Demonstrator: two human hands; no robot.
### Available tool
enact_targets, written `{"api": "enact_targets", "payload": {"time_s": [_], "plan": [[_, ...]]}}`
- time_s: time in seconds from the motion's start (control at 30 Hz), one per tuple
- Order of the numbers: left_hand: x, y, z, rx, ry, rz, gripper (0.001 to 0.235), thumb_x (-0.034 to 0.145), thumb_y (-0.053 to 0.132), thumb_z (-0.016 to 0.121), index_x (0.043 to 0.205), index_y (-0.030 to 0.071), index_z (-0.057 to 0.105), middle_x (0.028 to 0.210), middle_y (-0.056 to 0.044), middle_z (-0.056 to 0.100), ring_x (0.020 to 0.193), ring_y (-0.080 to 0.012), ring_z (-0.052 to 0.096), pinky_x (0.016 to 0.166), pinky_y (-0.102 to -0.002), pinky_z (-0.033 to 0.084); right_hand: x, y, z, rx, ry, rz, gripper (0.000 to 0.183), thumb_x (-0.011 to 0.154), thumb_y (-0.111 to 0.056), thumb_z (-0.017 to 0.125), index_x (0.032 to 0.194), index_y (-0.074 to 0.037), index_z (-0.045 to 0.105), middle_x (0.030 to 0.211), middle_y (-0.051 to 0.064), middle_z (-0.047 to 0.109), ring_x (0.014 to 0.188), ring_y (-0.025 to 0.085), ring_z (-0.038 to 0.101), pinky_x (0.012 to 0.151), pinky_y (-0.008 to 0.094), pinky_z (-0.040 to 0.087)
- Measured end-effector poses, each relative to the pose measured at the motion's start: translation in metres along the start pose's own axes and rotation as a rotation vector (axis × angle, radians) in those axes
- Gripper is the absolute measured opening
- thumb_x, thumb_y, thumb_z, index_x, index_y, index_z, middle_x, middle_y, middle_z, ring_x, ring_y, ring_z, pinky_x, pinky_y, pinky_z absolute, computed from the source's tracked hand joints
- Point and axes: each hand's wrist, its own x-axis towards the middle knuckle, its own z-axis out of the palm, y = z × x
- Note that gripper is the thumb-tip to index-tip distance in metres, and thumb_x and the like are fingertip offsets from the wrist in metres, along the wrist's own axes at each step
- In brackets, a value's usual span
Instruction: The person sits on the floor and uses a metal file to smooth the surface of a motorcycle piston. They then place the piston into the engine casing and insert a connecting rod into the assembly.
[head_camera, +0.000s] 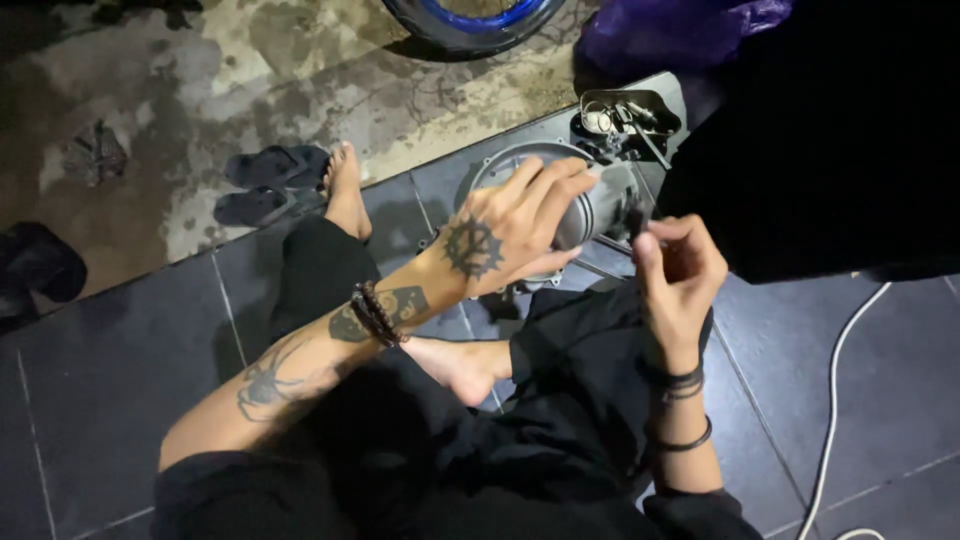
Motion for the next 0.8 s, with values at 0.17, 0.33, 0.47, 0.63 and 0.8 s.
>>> {"api": "enact_targets", "payload": {"time_s": [0.17,0.33,0.47,0.63,0.8], "plan": [[-0.024,0.008,-0.02,-0.064,0.022,-0.055,0.069,0.084,0.033,0.083,0.136,0.002,0.049,0.132,-0.012,0.056,0.113,-0.0274,0.059,0.074,-0.038,0.063,-0.006,-0.055,0.02,-0.139,-0.131,-0.092,0.011,0.095,-0.004,0.077,0.098,0.003,0.069,0.079,0.016,0.063,0.07,0.021,0.061,0.063,0.036,0.048],[-0.06,0.025,-0.046,-0.284,0.089,-0.17,0.068,0.086,0.033,0.084,0.137,0.005,0.049,0.133,-0.011,0.057,0.118,-0.0302,0.061,0.084,-0.041,0.06,0.014,-0.047,0.0,-0.218,-0.101,-0.186,0.016,0.106,-0.006,0.074,0.109,0.006,0.064,0.087,0.02,0.063,0.079,0.023,0.061,0.073,0.039,0.051],[-0.086,0.042,-0.07,-0.413,0.169,-0.14,0.063,0.091,0.03,0.08,0.136,0.0,0.049,0.134,-0.019,0.059,0.119,-0.0399,0.061,0.094,-0.048,0.055,0.0,-0.071,-0.009,-0.184,-0.118,-0.16,0.017,0.11,-0.01,0.07,0.116,0.005,0.062,0.093,0.014,0.062,0.085,0.016,0.055,0.075,0.036,0.051],[-0.11,0.052,-0.099,-0.494,0.247,-0.087,0.058,0.094,0.026,0.077,0.136,-0.003,0.049,0.136,-0.023,0.058,0.121,-0.0444,0.06,0.099,-0.051,0.052,-0.018,-0.123,-0.027,-0.227,-0.149,-0.246,0.026,0.107,-0.008,0.074,0.126,0.004,0.061,0.102,0.014,0.06,0.091,0.019,0.057,0.08,0.037,0.053],[-0.124,0.064,-0.126,-0.276,0.28,-0.078,0.055,0.104,0.042,0.064,0.138,0.004,0.046,0.134,-0.016,0.051,0.122,-0.0294,0.061,0.087,-0.038,0.065,-0.029,-0.179,-0.054,-0.497,-0.181,-0.27,0.026,0.121,-0.016,0.072,0.129,0.004,0.058,0.112,0.011,0.056,0.086,0.011,0.047,0.069,0.024,0.032]]}}
